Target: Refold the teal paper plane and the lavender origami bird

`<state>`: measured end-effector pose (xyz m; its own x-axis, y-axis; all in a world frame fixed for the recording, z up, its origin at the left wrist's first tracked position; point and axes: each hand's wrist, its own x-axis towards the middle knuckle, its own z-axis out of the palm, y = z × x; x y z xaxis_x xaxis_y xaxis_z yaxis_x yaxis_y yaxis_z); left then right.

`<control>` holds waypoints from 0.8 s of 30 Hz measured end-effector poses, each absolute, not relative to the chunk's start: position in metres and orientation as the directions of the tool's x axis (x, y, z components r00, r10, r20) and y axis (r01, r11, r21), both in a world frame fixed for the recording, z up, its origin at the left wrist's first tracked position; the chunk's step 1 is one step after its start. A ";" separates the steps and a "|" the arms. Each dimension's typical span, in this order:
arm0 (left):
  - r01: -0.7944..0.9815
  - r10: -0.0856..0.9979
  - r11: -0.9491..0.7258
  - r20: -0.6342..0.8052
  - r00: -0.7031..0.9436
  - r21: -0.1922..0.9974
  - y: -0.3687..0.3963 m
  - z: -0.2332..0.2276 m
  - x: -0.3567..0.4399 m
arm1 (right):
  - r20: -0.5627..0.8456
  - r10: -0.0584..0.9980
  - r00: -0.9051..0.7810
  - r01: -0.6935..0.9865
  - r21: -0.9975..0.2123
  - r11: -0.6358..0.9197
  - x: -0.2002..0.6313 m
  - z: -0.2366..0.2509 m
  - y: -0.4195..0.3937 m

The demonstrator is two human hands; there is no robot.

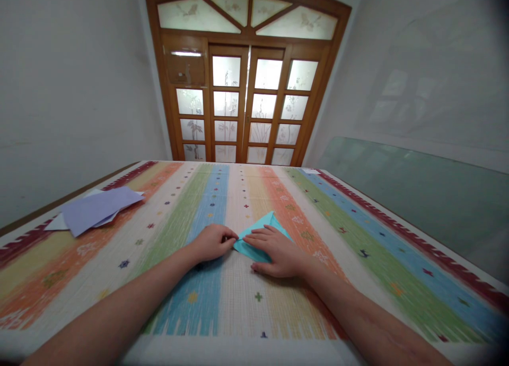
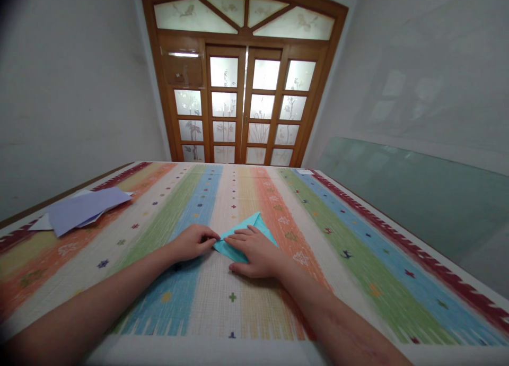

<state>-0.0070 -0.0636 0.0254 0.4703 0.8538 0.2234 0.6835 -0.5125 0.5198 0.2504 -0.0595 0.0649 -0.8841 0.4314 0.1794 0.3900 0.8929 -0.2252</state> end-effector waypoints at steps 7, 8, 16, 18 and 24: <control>0.695 0.765 -0.644 0.256 0.591 0.319 -0.067 0.026 -0.010 | 0.123 0.440 -0.890 0.396 -0.271 0.877 0.256 0.066 -0.057; 0.694 0.759 -0.651 0.258 0.598 0.306 -0.067 0.026 -0.011 | 0.116 0.440 -0.891 0.396 -0.277 0.875 0.256 0.065 -0.057; 0.595 0.633 -0.774 0.264 0.728 0.214 -0.073 0.037 -0.002 | 0.053 0.460 -0.886 0.423 -0.309 0.852 0.261 0.063 -0.055; 0.595 0.628 -0.779 0.260 0.734 0.201 -0.075 0.038 0.002 | 0.053 0.465 -0.884 0.427 -0.316 0.847 0.261 0.062 -0.055; 0.615 0.646 -0.763 0.257 0.719 0.197 -0.073 0.038 0.001 | 0.045 0.459 -0.887 0.425 -0.309 0.851 0.260 0.062 -0.053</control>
